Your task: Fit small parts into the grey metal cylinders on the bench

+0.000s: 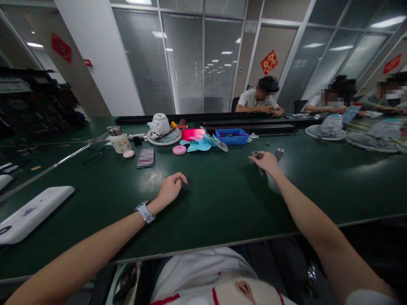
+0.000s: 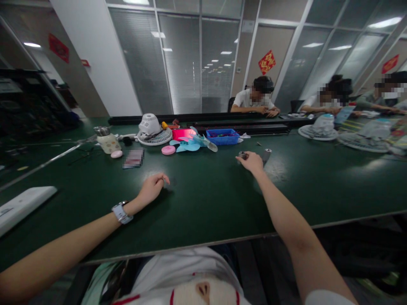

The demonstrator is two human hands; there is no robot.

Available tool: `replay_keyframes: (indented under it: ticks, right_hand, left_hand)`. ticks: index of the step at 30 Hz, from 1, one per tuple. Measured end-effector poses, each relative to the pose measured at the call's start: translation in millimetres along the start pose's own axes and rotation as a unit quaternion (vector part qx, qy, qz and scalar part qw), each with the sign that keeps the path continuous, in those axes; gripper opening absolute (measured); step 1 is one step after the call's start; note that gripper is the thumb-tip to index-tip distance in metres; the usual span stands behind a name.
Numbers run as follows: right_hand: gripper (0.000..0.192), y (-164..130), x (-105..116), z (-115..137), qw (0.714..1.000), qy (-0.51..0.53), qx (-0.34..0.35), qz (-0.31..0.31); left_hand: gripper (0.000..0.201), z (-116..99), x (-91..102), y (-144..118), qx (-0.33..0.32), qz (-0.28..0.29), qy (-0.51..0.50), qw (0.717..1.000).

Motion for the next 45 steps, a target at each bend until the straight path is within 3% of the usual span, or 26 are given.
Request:
replay_keyframes:
  ticks: [3, 8, 11, 16, 21, 24, 27, 30, 32, 35, 38, 41, 45]
  right_hand:
    - [0.045, -25.8, -1.6, 54.9, 0.994, 0.080, 0.074, 0.004]
    - [0.045, -104.0, -7.3, 166.2, 0.943, 0.188, 0.263, 0.080]
    - [0.037, -142.4, -5.5, 201.6, 0.915, 0.192, 0.344, 0.083]
    - [0.034, -158.8, -6.4, 209.9, 0.902, 0.201, 0.374, 0.075]
    - [0.037, -157.0, -8.5, 208.2, 0.901, 0.203, 0.374, 0.086]
    - [0.039, -159.4, -7.9, 209.7, 0.902, 0.205, 0.367, 0.093]
    - [0.041, -157.8, -7.5, 209.7, 0.904, 0.206, 0.360, 0.100]
    - [0.042, -135.2, -6.9, 194.3, 0.921, 0.192, 0.327, 0.091]
    - [0.043, -103.2, -4.0, 165.2, 0.947, 0.180, 0.258, 0.066]
    - [0.040, -48.3, 7.3, 94.8, 0.986, 0.121, 0.111, -0.010]
    - [0.043, -11.0, 16.3, 22.4, 0.998, 0.015, -0.014, -0.052]
    - [0.049, 4.7, 14.3, -26.3, 0.995, -0.049, -0.085, -0.030]
    - [0.054, 5.8, 7.1, -48.1, 0.988, -0.068, -0.136, 0.024]
  left_hand:
    - [0.024, -3.3, -3.5, -1.3, 0.000, 0.016, -0.042, 0.999]
    - [0.030, -24.6, -9.7, -7.6, -0.062, 0.044, -0.098, 0.992]
    - [0.038, -39.5, -13.7, -13.3, -0.098, 0.053, -0.080, 0.991]
    - [0.033, -57.5, -24.7, -16.9, -0.171, 0.066, -0.044, 0.982]
    - [0.026, -53.9, -28.4, -5.0, -0.137, 0.060, -0.066, 0.987]
    - [0.027, -52.6, -18.5, -0.3, -0.120, 0.050, -0.096, 0.987]
    - [0.029, -46.7, 1.3, 3.0, -0.126, -0.001, -0.075, 0.989]
    - [0.028, -30.2, 9.0, 7.0, -0.127, -0.012, 0.018, 0.992]
    - [0.027, -14.3, 2.8, 9.9, -0.108, 0.022, 0.068, 0.992]
    - [0.028, 2.5, -9.4, 11.5, -0.090, 0.065, 0.111, 0.988]
    - [0.031, 6.2, -14.9, 11.2, -0.087, 0.077, 0.128, 0.985]
    - [0.037, 3.5, -13.2, 10.6, -0.081, 0.068, 0.120, 0.987]
    - [0.042, 2.2, -3.1, 10.7, -0.068, 0.007, 0.084, 0.994]
Point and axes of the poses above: each hand's wrist, its own y-axis towards the middle knuckle, its own x-axis out of the back of the hand, z = x × y, the point moved 7 cm from there along y, towards the middle knuckle, and after that the axes turned 9 degrees about -y, right-handed, at the moved point
